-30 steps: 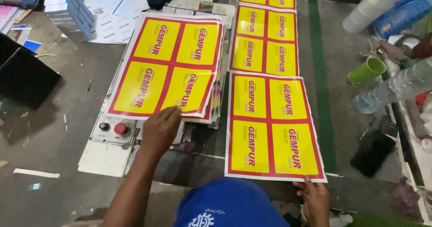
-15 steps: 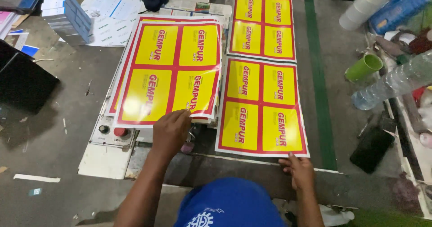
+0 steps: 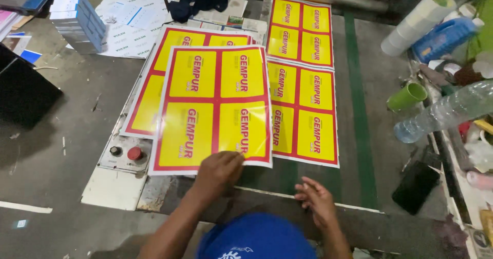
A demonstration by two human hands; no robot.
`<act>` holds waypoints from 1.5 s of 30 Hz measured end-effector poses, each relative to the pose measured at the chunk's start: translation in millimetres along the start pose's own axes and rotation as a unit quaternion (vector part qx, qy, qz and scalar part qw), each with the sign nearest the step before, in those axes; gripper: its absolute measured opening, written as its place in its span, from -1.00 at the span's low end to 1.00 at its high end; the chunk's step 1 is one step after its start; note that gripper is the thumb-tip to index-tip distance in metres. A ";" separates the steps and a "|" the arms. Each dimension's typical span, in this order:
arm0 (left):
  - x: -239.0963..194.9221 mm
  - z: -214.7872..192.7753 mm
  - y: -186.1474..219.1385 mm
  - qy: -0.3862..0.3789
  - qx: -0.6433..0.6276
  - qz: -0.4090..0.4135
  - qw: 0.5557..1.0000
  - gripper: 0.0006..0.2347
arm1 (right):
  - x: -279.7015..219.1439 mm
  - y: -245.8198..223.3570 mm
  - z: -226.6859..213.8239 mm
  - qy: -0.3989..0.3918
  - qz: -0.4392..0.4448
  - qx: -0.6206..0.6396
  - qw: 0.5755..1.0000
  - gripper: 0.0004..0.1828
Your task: Manually sorting and stacking printed sheets in a print shop workspace.
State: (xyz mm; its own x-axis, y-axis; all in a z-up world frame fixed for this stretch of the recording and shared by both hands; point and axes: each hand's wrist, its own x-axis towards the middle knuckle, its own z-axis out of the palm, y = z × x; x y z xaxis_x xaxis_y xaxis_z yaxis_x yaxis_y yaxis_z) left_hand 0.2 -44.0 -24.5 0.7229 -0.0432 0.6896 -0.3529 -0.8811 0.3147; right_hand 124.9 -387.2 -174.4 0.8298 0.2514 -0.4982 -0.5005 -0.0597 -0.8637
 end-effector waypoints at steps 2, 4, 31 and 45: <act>1.7 17.7 22.2 -0.018 0.007 -0.008 1.000 -0.84 | -12.2 -17.1 28.0 -0.063 -0.034 -0.012 0.997 -0.47; 3.2 33.6 40.5 -0.036 0.013 -0.017 0.999 -0.84 | -12.6 -18.4 43.0 -0.127 -0.068 -0.025 0.989 -0.47; -20.6 -15.7 -79.0 -0.150 0.169 -0.065 0.972 -0.69 | -38.3 49.5 -105.8 0.164 0.077 0.086 0.980 -0.63; 19.2 -54.1 -54.9 -0.013 0.129 -0.046 0.990 -0.87 | -35.7 52.5 -90.0 0.168 0.057 0.047 0.983 -0.65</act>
State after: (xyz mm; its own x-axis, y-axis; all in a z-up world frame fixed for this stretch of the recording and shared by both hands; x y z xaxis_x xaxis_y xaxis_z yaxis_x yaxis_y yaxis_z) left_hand 1.3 29.0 6.7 0.7612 0.0342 0.6476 -0.1232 -0.9728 0.1962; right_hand 91.2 -486.3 -208.8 0.7943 -0.0866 -0.6013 -0.6018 0.0238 -0.7983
